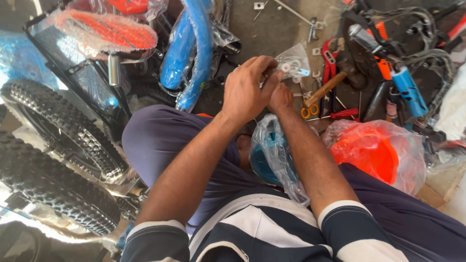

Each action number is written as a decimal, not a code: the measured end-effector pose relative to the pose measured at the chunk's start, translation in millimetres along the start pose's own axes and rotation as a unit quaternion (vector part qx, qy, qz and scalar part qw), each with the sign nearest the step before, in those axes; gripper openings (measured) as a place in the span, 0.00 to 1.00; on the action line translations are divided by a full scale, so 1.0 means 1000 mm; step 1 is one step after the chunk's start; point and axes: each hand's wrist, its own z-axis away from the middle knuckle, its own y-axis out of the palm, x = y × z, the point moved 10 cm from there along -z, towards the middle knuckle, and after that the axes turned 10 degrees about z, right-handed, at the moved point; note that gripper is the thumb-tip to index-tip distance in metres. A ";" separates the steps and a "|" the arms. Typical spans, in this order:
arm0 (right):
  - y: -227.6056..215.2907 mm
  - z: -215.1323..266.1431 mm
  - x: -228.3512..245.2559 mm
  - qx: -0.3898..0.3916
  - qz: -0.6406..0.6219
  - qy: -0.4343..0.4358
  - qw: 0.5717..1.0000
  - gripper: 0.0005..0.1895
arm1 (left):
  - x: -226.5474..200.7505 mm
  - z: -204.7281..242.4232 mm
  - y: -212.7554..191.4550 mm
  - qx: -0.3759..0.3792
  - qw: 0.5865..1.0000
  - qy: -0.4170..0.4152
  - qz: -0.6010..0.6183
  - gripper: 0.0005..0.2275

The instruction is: The person assembles a bicycle by attaching the handlebar stem to the frame using a screwdriver. They then organize small parts from a plastic bag into a bucket, sorting screws and washers.

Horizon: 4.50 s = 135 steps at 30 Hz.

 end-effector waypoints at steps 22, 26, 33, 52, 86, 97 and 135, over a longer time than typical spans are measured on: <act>-0.176 0.061 0.040 -0.033 -0.522 -0.156 0.838 0.07 | 0.059 0.014 0.019 0.060 0.945 -0.196 0.253 0.18; -0.105 0.028 -0.003 -0.038 -0.185 -0.018 0.982 0.12 | 0.068 0.013 0.022 0.041 0.931 -0.188 0.310 0.17; 0.015 -0.008 -0.015 0.038 0.137 -0.120 0.983 0.23 | 0.053 0.012 0.021 0.058 0.941 -0.145 0.301 0.11; -0.153 0.124 -0.021 0.004 -0.692 -0.009 0.722 0.08 | -0.056 0.021 0.008 0.063 0.976 0.196 0.071 0.07; -0.127 0.324 0.007 0.029 -0.723 -0.060 0.688 0.09 | -0.107 0.202 0.052 0.233 0.956 0.105 0.144 0.05; -0.136 0.333 0.019 0.099 -0.680 -0.057 0.724 0.14 | -0.054 0.223 0.070 0.298 0.892 -0.087 0.329 0.05; -0.157 0.331 0.014 -0.015 -0.565 -0.090 0.820 0.14 | -0.058 0.206 0.069 0.302 0.930 -0.065 0.200 0.06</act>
